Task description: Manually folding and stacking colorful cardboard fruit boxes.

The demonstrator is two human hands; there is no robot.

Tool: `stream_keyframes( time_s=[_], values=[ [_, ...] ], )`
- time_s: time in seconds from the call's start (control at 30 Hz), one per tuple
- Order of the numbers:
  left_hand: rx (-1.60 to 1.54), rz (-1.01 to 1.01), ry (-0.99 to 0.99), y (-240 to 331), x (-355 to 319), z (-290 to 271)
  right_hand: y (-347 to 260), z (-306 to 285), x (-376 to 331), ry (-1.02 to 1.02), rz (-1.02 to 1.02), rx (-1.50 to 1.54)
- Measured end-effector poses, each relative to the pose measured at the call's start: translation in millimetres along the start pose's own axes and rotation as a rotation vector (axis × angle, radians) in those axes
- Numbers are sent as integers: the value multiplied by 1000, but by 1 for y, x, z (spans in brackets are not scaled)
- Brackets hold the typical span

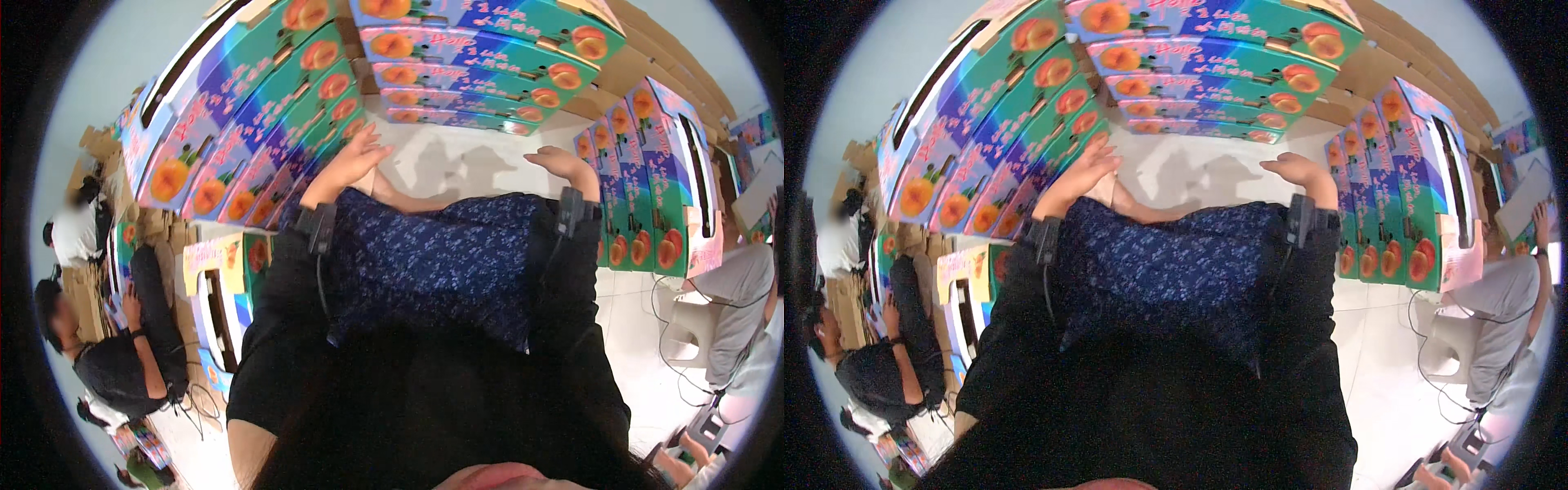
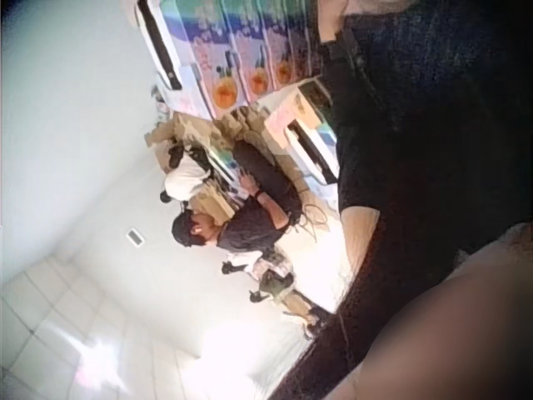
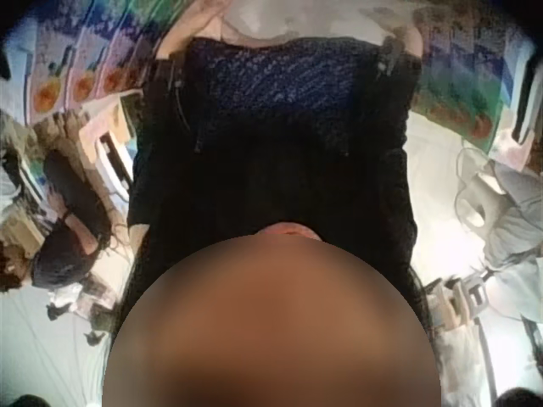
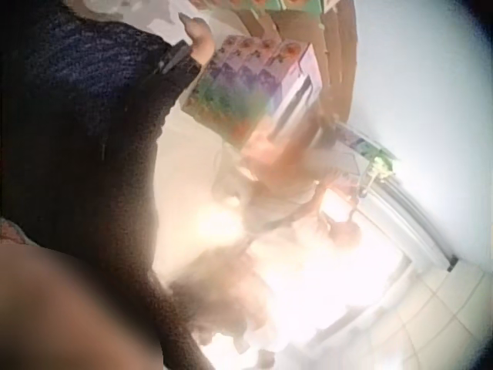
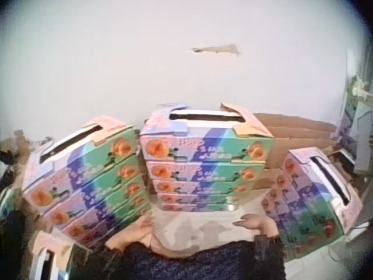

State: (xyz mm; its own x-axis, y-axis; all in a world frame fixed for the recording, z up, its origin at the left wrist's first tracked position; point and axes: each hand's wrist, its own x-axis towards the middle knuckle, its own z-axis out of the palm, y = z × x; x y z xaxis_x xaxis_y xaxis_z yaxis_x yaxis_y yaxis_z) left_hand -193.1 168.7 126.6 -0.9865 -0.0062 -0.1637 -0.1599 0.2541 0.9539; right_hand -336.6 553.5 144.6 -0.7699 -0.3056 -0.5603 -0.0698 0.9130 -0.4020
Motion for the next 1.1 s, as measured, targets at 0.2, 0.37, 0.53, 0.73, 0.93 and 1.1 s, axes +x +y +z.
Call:
stream_keyframes(
  time_s=[0.2, 0.37, 0.53, 0.73, 0.93, 1.1],
  values=[
    [-102, -237, 219, -41, 119, 26, 45, -3, 64, 180, 242, 61],
    [12, 92, 491, -186, 151, 2, 43, 16, 103, 456, 216, 239],
    [-3, 101, 311, -136, 170, 34, 97, 23, 150, 600, 56, 367],
    [-226, 173, 281, -142, 165, 27, 74, 35, 161, 488, -44, 803],
    [-428, -29, 271, -112, 154, 28, 49, 23, 134, 403, -33, 870],
    [-524, -151, 306, -109, 154, 33, 70, 31, 144, 492, 138, 829]
  ],
)
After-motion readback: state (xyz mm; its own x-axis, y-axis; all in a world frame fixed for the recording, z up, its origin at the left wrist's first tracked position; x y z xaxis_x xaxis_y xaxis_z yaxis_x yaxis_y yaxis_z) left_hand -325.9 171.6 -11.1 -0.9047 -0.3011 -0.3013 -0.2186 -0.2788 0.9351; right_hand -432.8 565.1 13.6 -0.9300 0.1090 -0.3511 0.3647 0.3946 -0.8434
